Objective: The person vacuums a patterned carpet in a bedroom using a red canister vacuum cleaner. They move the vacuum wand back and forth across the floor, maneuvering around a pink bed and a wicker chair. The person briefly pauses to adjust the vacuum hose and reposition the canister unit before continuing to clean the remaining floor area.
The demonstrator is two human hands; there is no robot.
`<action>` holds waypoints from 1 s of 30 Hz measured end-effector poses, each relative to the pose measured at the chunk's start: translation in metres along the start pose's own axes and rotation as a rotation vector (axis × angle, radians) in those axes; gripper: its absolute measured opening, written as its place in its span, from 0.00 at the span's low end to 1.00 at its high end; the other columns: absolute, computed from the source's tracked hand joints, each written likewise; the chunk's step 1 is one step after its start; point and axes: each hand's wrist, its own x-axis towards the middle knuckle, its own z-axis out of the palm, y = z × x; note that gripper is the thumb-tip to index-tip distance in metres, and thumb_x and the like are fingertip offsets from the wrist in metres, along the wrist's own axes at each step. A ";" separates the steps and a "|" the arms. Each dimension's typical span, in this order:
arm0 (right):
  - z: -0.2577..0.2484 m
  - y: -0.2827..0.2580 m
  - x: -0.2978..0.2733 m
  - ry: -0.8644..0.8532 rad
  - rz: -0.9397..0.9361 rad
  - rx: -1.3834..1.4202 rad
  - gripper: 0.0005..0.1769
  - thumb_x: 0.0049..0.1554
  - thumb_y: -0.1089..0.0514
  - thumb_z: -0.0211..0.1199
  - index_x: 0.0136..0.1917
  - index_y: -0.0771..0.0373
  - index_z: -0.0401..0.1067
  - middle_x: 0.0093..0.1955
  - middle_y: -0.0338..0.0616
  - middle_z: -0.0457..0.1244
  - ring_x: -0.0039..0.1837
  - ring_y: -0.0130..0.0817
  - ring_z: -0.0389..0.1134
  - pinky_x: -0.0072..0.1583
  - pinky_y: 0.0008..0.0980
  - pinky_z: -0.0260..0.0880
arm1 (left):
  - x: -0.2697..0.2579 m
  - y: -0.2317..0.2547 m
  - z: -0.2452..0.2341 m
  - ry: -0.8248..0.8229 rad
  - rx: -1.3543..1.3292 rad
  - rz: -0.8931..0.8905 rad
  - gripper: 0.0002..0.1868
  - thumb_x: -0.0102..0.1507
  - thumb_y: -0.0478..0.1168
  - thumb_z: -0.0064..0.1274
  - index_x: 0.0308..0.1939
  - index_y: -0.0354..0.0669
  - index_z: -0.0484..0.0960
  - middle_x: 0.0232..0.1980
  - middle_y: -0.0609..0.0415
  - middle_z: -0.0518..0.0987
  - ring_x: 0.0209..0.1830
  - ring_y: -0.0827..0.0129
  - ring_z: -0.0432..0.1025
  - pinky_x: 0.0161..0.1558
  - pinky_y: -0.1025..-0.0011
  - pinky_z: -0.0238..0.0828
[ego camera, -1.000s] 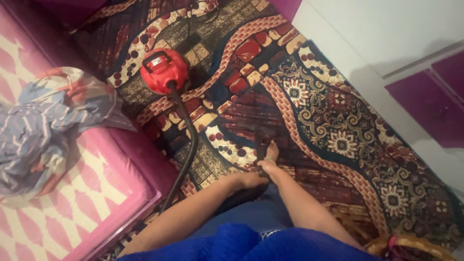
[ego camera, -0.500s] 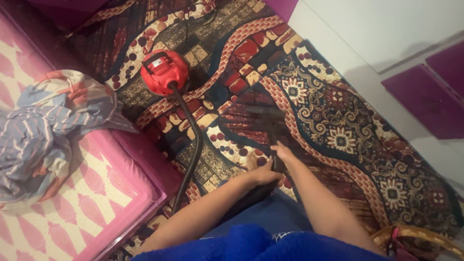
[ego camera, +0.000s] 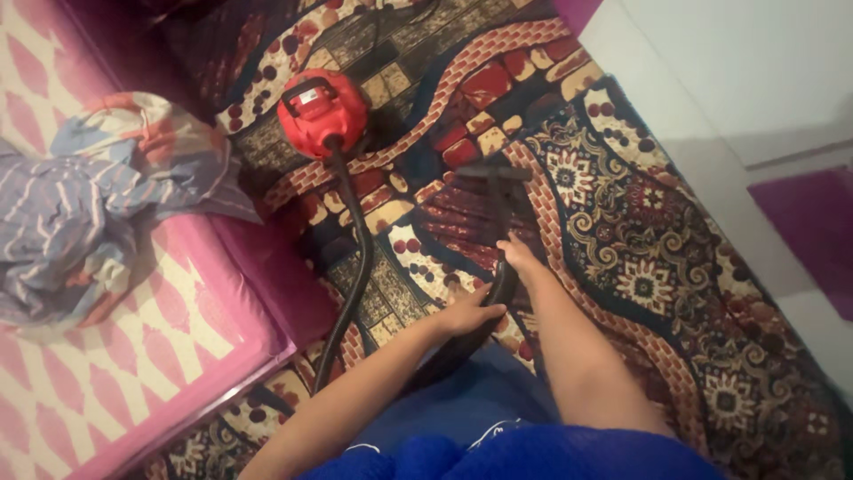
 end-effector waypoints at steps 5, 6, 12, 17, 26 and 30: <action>0.002 0.014 -0.001 -0.065 0.053 -0.028 0.49 0.59 0.55 0.55 0.86 0.51 0.33 0.44 0.57 0.68 0.36 0.42 0.68 0.37 0.43 0.71 | 0.021 -0.033 0.001 0.036 0.429 0.151 0.30 0.69 0.55 0.56 0.70 0.47 0.74 0.49 0.32 0.77 0.47 0.46 0.70 0.52 0.56 0.70; 0.001 0.017 -0.003 -0.059 0.071 -0.043 0.49 0.59 0.55 0.54 0.86 0.50 0.32 0.44 0.57 0.67 0.36 0.42 0.68 0.37 0.44 0.71 | 0.024 -0.036 0.006 0.094 0.698 0.183 0.29 0.71 0.56 0.60 0.71 0.51 0.73 0.56 0.21 0.70 0.57 0.27 0.60 0.59 0.48 0.63; 0.005 0.038 -0.012 -0.075 0.104 -0.073 0.49 0.59 0.57 0.55 0.85 0.48 0.33 0.46 0.57 0.68 0.37 0.42 0.68 0.38 0.42 0.71 | 0.023 -0.042 0.011 -0.073 0.197 -0.206 0.49 0.62 0.60 0.60 0.80 0.48 0.54 0.75 0.19 0.55 0.74 0.23 0.53 0.69 0.42 0.53; 0.014 0.050 -0.023 -0.176 -0.053 -0.090 0.33 0.57 0.59 0.53 0.76 0.57 0.57 0.46 0.54 0.68 0.37 0.41 0.70 0.38 0.41 0.73 | 0.024 -0.061 0.005 -0.051 0.314 0.049 0.46 0.64 0.55 0.62 0.75 0.32 0.58 0.75 0.33 0.60 0.72 0.46 0.58 0.69 0.59 0.57; 0.031 0.068 -0.049 -0.163 0.042 -0.112 0.24 0.57 0.60 0.53 0.67 0.66 0.62 0.44 0.55 0.67 0.38 0.44 0.71 0.38 0.43 0.73 | -0.031 -0.013 0.006 -0.203 0.110 -0.268 0.41 0.64 0.49 0.53 0.76 0.41 0.53 0.55 0.27 0.74 0.48 0.39 0.75 0.47 0.54 0.74; 0.054 0.092 -0.070 -0.149 0.065 -0.021 0.26 0.57 0.62 0.53 0.68 0.63 0.59 0.44 0.60 0.68 0.38 0.46 0.69 0.40 0.45 0.70 | -0.035 -0.060 0.001 -0.222 0.214 -0.092 0.38 0.63 0.48 0.55 0.72 0.33 0.60 0.53 0.36 0.78 0.46 0.51 0.78 0.46 0.61 0.78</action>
